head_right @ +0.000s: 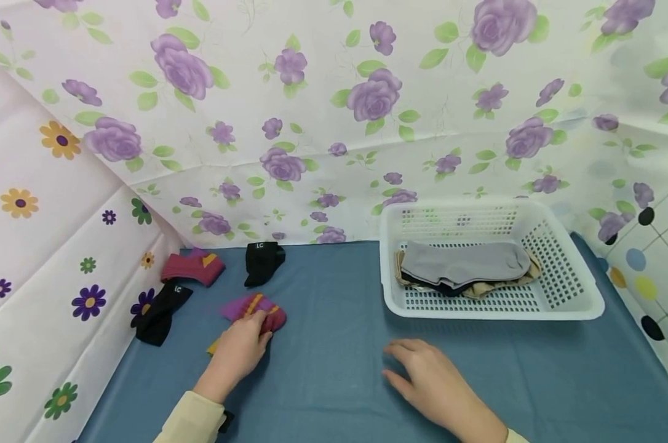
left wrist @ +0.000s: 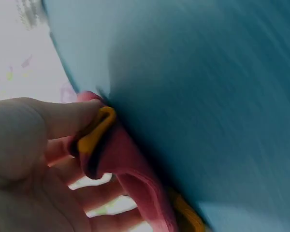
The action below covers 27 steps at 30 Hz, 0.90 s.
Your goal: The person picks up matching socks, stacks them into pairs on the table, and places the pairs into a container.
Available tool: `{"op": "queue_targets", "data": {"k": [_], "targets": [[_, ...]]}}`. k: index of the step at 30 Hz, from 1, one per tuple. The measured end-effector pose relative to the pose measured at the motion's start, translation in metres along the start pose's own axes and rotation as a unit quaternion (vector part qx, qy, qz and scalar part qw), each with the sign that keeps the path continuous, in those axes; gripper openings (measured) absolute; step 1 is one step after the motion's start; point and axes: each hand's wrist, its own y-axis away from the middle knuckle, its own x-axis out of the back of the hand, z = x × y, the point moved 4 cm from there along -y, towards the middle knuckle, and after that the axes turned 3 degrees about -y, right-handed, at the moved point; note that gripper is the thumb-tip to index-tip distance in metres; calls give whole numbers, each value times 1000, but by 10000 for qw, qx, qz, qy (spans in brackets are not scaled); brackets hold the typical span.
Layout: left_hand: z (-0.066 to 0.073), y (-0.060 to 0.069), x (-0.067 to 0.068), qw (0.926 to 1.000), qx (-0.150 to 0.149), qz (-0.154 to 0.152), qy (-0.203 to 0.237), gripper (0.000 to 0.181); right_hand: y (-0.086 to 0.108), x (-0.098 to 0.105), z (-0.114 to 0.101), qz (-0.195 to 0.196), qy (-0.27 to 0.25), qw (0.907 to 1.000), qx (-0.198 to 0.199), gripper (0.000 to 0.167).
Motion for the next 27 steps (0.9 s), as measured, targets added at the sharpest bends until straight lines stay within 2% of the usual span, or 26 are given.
{"op": "queue_targets", "data": {"k": [3, 5, 7, 10, 12, 13, 16, 19, 24, 27], "targets": [[17, 0, 2, 9960, -395, -76, 800, 13, -1, 0, -2, -95, 23, 9999, 34, 35], [31, 0, 3, 9861, -626, -238, 1522, 13, -2, -1, -3, -211, 30, 9998, 53, 35], [46, -1, 7, 9667, -822, -472, 2377, 17, -3, -2, -4, -306, 26, 9995, 72, 36], [68, 1, 13, 9307, -1047, -697, 3434, 20, -4, -2, -6, -304, 41, 9995, 66, 37], [81, 2, 18, 9101, -1156, -781, 3903, 20, -5, -2, -8, -202, 104, 9997, 69, 41], [86, 3, 20, 9045, -1206, -763, 4019, 20, -6, -2, -9, -146, 114, 9998, 81, 45], [100, 4, 26, 8992, -1412, -602, 4097, 22, -9, -3, -12, -62, 125, 9999, 103, 61], [112, 5, 30, 9025, -1719, -347, 3934, 24, -13, -4, -15, -65, -59, 10000, 42, 72], [126, 12, 32, 9063, -2306, 120, 3540, 25, -19, -2, -19, 41, -583, 9983, -46, 74], [132, 16, 31, 9026, -2581, 273, 3435, 28, -22, -1, -22, 187, -803, 9964, 207, 73]]}}
